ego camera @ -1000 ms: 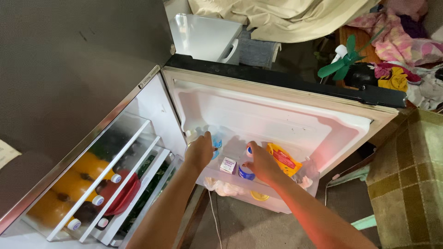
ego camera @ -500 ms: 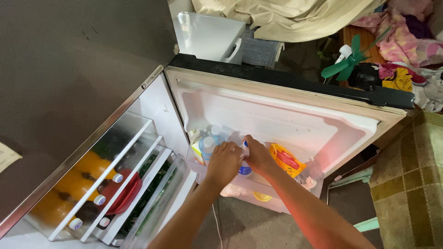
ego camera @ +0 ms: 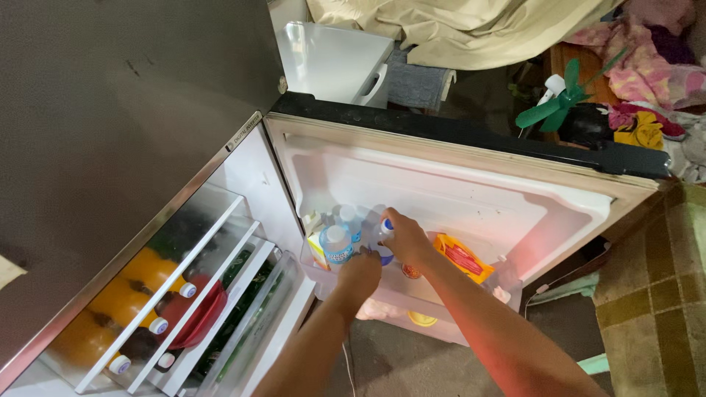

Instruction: The person sweeps the floor with a broom, moving a plastic chair to access areas under a table. Then the person opens a refrigerator, removes a package of beef and a small wrapped item, and rearranges bottles and containers inside the fridge door and shelves.

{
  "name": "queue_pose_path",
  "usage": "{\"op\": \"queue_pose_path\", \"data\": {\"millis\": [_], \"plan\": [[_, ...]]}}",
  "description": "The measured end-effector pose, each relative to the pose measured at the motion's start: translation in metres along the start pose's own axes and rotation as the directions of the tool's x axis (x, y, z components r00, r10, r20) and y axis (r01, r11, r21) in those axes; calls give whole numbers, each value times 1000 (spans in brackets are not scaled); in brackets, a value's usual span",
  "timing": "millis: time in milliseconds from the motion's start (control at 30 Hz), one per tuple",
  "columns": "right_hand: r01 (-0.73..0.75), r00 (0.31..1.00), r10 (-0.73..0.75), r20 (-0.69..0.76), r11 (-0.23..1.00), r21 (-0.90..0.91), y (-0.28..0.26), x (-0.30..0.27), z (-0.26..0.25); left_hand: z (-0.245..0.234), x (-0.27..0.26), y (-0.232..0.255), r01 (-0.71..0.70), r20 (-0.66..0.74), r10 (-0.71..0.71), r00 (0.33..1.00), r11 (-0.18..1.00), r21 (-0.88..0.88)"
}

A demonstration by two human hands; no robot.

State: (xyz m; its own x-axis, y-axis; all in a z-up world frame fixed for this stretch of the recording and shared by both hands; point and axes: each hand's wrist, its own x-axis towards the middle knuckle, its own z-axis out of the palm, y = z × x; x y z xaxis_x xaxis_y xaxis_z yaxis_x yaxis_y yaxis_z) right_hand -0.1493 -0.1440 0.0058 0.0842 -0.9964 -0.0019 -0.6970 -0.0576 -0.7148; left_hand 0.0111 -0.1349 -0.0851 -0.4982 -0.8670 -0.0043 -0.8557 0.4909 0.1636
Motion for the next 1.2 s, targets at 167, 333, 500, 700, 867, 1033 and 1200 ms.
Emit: {"op": "queue_pose_path", "data": {"millis": [167,333,500,700,867,1033,1200], "plan": [[125,992,-125,8,991,57,2,25,14,20,4,4,42,-100,-39,994,999,28],[256,965,-248,-83,959,118,19,14,22,37,10,-2,-21,-57,28,998,992,123],[91,992,-104,-72,981,-173,67,-32,15,47,19,-6,-101,44,92,995,954,281],[37,994,21,105,853,-520,89,-49,27,16,1,3,-201,104,172,979,879,432],[-31,989,99,114,873,-487,72,-40,29,-13,-34,4,-245,6,256,967,918,311],[-22,987,95,131,881,-473,45,-30,29,-16,-46,3,-313,-20,318,948,942,122],[-25,997,52,60,925,-379,47,-36,24,1,-31,-2,-313,70,305,950,916,252]]}}
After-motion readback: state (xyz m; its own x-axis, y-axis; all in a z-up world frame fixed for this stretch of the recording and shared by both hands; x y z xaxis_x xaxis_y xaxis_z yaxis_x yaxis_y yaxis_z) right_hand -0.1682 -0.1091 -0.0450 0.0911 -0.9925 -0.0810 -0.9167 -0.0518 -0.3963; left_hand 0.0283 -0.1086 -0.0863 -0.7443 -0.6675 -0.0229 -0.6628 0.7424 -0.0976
